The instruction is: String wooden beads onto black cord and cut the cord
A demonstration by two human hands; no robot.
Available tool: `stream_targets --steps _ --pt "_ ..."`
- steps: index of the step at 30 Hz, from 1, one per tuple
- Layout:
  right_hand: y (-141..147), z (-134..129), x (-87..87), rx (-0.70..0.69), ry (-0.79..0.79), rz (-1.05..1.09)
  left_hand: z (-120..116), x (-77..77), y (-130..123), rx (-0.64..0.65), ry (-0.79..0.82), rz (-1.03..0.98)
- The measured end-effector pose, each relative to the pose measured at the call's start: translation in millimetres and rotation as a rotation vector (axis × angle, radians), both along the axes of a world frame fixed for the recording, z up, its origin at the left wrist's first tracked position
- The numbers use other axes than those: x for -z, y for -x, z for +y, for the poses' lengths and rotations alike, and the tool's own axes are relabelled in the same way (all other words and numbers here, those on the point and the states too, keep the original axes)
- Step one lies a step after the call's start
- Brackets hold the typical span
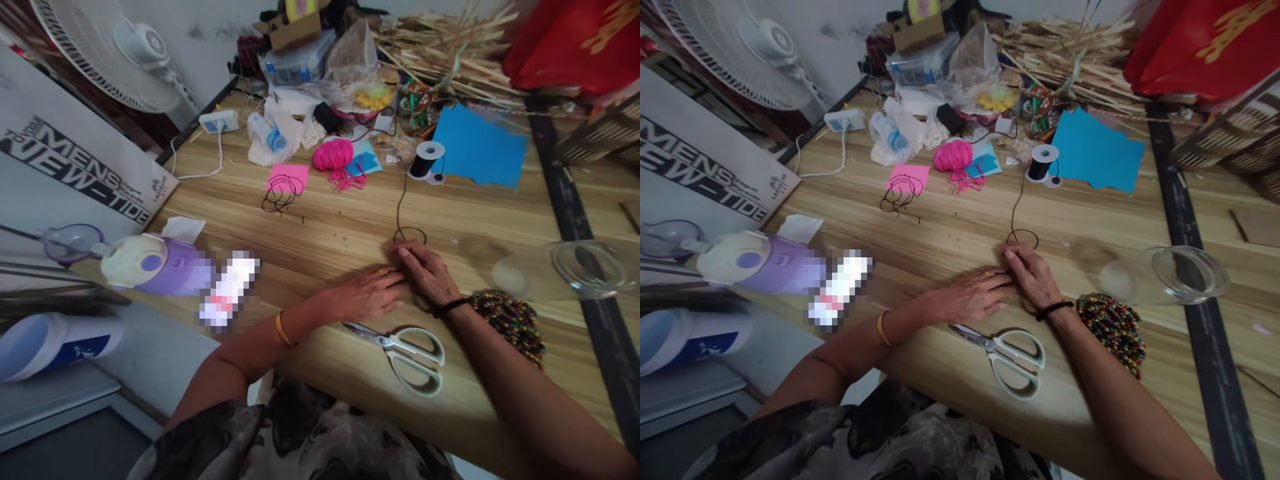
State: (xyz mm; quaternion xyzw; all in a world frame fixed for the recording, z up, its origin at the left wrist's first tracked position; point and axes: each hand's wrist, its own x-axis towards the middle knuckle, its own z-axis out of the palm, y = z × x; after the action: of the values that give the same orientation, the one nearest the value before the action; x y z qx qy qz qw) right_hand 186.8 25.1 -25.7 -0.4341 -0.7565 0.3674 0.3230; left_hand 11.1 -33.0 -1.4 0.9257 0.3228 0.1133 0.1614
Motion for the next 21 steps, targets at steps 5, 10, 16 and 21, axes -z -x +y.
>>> stream_targets --steps 5,10,16,21 --pt "-0.5 0.1 1.5 -0.004 -0.003 0.018 6.5 6.3 1.1 0.021 0.029 -0.078" --pt "-0.6 0.1 2.5 -0.005 0.009 0.022 8.2 9.1 3.7 0.058 0.022 -0.095" --pt "-0.6 0.4 1.5 0.007 0.009 0.033 8.2 10.0 5.6 0.108 -0.029 -0.06" --pt "-1.8 0.7 4.1 0.017 0.024 0.042 10.5 11.0 4.3 0.132 -0.01 -0.147"
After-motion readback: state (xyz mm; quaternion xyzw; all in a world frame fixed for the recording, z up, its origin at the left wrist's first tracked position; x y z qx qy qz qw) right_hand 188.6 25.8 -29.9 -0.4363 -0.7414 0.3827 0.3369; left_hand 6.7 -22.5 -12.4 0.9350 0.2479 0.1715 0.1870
